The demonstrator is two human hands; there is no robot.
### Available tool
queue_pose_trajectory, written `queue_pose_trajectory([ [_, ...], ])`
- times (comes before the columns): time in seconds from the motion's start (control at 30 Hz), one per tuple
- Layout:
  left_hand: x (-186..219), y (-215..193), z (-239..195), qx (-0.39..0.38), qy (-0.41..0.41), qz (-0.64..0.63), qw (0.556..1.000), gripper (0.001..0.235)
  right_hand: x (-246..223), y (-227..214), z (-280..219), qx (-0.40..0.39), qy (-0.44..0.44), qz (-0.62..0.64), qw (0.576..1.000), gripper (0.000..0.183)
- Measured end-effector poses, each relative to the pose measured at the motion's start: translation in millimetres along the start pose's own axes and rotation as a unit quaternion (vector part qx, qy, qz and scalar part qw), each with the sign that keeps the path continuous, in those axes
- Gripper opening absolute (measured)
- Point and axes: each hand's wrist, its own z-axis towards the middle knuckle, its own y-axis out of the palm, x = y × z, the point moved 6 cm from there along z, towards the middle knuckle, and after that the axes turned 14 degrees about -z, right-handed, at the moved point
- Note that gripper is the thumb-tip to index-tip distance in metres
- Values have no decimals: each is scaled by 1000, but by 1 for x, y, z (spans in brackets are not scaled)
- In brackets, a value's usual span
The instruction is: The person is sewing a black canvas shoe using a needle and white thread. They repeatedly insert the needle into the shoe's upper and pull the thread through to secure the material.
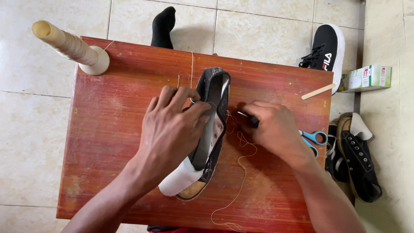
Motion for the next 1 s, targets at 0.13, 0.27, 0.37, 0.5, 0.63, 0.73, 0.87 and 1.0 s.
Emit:
queue_pose_trajectory([
  [0.13, -3, 33, 7, -68, 5, 12, 998, 38, 1, 8, 0, -20, 16, 1, 1000, 20],
  [0.27, -6, 45, 8, -48, 14, 8, 999, 6, 5, -4, 1, -24, 0, 96, 995, 32],
  [0.37, -7, 47, 6, -45, 25, 5, 999, 12, 9, -10, -1, -78, 16, 196, 977, 26],
  [0.5, -7, 50, 2, -33, 44, 5, 998, 21, 15, -18, -4, -86, 62, 361, 927, 18],
  [0.63, -2, 43, 5, -6, 37, -24, 999, 22, 4, -23, -2, -69, 46, 550, 831, 33],
  [0.73, -3, 38, 6, 16, 31, -21, 999, 24, 12, -9, -2, -92, 80, 533, 838, 24],
  [0.87, -12, 25, 5, 18, -3, 43, 999, 14, 20, -6, -4, -119, 166, 294, 934, 26],
  [1.0, -43, 4, 0, 69, -70, 158, 983, 14, 19, -5, -2, -139, 170, 297, 929, 26],
])
